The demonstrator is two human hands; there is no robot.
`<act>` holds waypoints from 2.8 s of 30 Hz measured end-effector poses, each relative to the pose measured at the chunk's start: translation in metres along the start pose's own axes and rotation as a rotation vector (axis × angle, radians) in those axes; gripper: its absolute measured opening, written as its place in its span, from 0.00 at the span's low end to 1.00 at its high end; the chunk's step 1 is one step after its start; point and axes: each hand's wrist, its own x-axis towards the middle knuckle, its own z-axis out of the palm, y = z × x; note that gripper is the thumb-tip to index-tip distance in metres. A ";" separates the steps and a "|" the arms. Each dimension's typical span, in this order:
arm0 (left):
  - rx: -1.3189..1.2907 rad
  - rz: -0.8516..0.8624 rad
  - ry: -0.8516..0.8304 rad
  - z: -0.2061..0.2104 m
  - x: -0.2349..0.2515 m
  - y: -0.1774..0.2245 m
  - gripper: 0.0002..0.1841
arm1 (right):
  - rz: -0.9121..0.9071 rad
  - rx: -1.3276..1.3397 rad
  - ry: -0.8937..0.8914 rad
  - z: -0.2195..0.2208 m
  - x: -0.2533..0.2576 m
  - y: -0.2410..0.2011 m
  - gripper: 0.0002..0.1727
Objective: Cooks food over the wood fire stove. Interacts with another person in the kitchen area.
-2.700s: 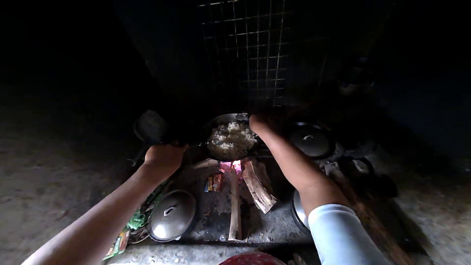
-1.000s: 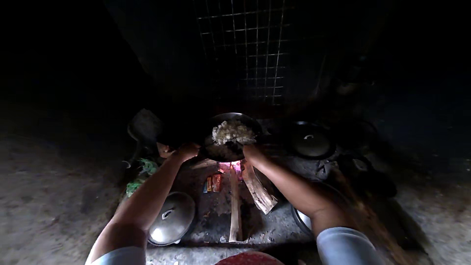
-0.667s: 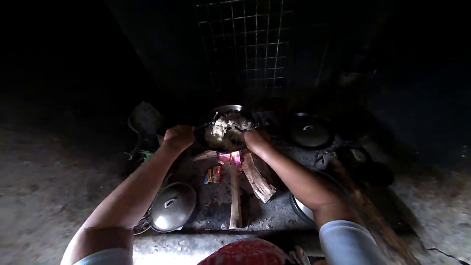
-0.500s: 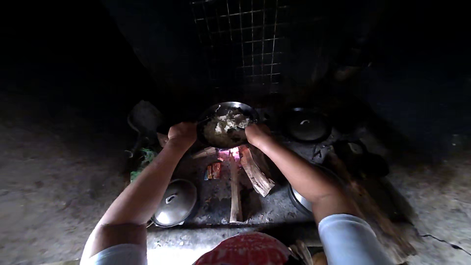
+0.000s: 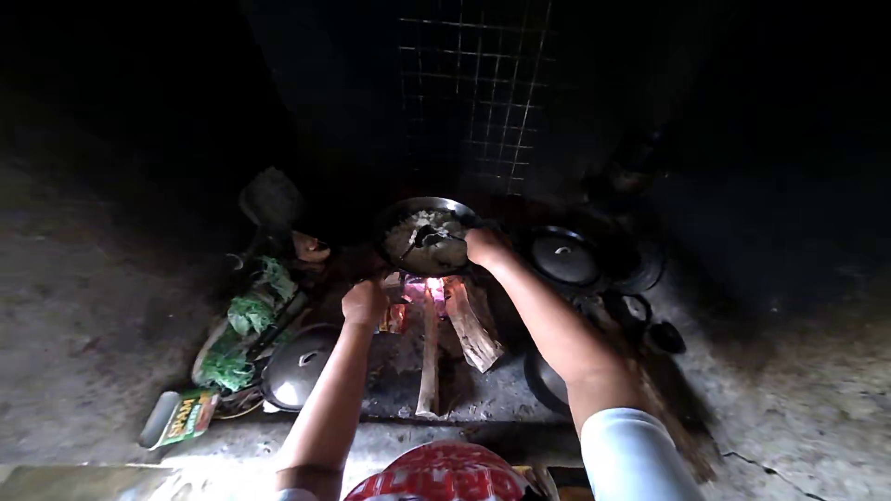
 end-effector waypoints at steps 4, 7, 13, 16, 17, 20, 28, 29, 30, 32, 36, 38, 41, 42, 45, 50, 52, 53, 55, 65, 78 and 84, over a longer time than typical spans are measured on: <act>-0.095 -0.016 0.081 0.002 0.003 -0.008 0.25 | 0.028 -0.021 0.088 -0.001 0.004 -0.006 0.20; -0.122 -0.008 0.074 0.003 0.006 -0.018 0.25 | 0.097 -0.061 0.013 0.011 0.000 -0.014 0.19; 0.065 0.097 0.046 -0.060 0.015 -0.026 0.17 | 0.198 0.065 0.059 0.012 0.012 -0.006 0.23; 0.313 0.191 0.042 -0.115 0.025 -0.031 0.22 | 0.262 0.055 0.080 0.016 0.010 -0.009 0.23; 0.384 0.211 0.030 -0.131 0.025 -0.031 0.20 | 0.266 0.047 0.090 0.020 0.009 -0.010 0.23; 0.535 0.210 -0.022 -0.165 0.022 -0.028 0.11 | 0.230 0.042 0.082 0.030 -0.003 -0.021 0.27; 0.508 0.315 -0.108 -0.124 0.076 -0.022 0.09 | 0.262 -0.143 -0.105 0.042 -0.045 -0.060 0.19; 0.473 0.314 -0.112 -0.113 0.084 -0.021 0.11 | 0.265 -0.130 -0.100 0.045 -0.042 -0.059 0.19; 0.439 0.309 -0.113 -0.099 0.092 -0.019 0.13 | 0.269 -0.122 -0.090 0.048 -0.037 -0.056 0.20; 0.331 0.279 -0.126 -0.074 0.105 -0.015 0.16 | 0.276 -0.079 -0.091 0.056 -0.023 -0.047 0.21; 0.080 0.277 -0.205 -0.071 0.137 -0.024 0.17 | 0.279 0.157 -0.094 0.055 -0.004 -0.021 0.26; 0.037 0.340 -0.243 -0.088 0.152 -0.033 0.17 | 0.338 0.270 -0.103 0.047 -0.008 -0.012 0.28; 0.092 0.430 -0.201 -0.126 0.152 -0.029 0.18 | 0.382 0.356 -0.121 0.037 -0.015 -0.005 0.31; 0.125 0.444 -0.171 -0.133 0.147 -0.022 0.19 | 0.373 0.337 -0.086 0.035 -0.018 -0.004 0.31; 0.211 0.450 -0.095 -0.124 0.135 0.010 0.20 | 0.337 0.297 0.033 0.033 -0.023 -0.006 0.29; 0.178 0.477 -0.057 -0.051 0.152 0.040 0.19 | 0.344 0.386 0.148 0.036 -0.014 -0.006 0.28; 0.114 0.515 -0.079 -0.027 0.156 0.042 0.24 | 0.355 0.424 0.175 0.035 -0.008 -0.006 0.29; 0.088 0.530 -0.099 -0.018 0.154 0.044 0.24 | 0.370 0.423 0.177 0.034 -0.003 -0.006 0.29; 0.094 0.575 -0.140 -0.011 0.136 0.047 0.22 | 0.402 0.375 0.167 0.032 0.009 -0.005 0.30; 0.489 0.630 -0.216 -0.052 0.072 0.045 0.17 | 0.482 0.131 0.027 0.043 0.050 -0.033 0.20; 0.200 0.546 -0.121 -0.084 0.113 -0.040 0.21 | 0.461 0.317 0.017 0.029 0.048 0.010 0.24; 0.336 0.758 -0.097 -0.039 0.108 -0.014 0.20 | 0.468 0.358 0.045 0.040 0.050 0.024 0.23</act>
